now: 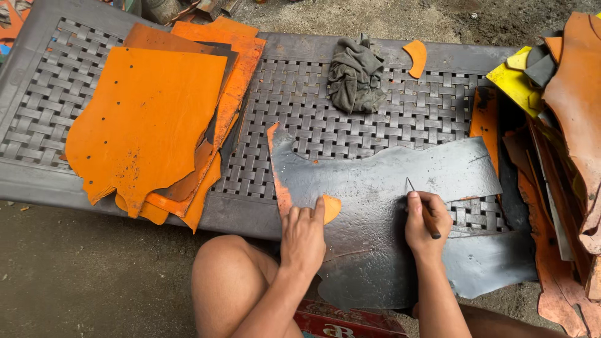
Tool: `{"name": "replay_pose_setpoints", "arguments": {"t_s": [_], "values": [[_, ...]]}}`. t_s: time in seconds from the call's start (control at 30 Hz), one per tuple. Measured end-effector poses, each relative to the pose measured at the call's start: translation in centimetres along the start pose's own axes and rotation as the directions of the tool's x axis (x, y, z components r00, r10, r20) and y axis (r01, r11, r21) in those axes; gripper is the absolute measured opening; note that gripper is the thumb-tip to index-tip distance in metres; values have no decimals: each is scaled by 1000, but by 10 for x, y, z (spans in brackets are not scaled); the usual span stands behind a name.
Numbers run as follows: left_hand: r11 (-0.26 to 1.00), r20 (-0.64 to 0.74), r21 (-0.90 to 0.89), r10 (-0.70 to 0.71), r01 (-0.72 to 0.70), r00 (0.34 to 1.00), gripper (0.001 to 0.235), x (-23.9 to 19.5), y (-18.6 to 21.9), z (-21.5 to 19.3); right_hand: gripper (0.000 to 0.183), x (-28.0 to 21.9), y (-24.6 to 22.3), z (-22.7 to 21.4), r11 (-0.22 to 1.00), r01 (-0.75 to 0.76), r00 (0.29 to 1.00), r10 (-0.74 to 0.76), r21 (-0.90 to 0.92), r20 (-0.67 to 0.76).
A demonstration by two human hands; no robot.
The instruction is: The person wipes a dark leather piece with a cloth, then uses a small knife to cut a small orange leather piece placed on top of the dark leather. The person repeatedly positions and cuts the orange leather piece while seated on the ground.
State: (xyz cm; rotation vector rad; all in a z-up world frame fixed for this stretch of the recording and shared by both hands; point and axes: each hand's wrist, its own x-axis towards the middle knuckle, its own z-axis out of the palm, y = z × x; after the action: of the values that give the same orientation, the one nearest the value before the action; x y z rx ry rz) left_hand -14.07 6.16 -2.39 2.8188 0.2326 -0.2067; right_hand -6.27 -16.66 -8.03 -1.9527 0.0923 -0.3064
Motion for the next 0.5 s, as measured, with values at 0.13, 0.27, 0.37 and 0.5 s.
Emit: {"name": "replay_pose_setpoints", "arguments": {"t_s": [0.13,0.27,0.37,0.5], "values": [[1000,81,6,16,-16,997,69,14,0,-12,15,-2,-7,0,973,164,986,-168,-162,-8],[985,125,36,165,-170,978,37,25,0,-13,13,-2,-9,-1,971,192,981,-194,-143,3],[980,8,60,188,-188,982,29,36,-1,-11,14,-2,-12,-3,986,99,995,-96,-133,28],[994,-117,-35,103,-107,988,36,30,-6,-15,17,-1,-23,0,943,304,953,-300,-135,44]]}}
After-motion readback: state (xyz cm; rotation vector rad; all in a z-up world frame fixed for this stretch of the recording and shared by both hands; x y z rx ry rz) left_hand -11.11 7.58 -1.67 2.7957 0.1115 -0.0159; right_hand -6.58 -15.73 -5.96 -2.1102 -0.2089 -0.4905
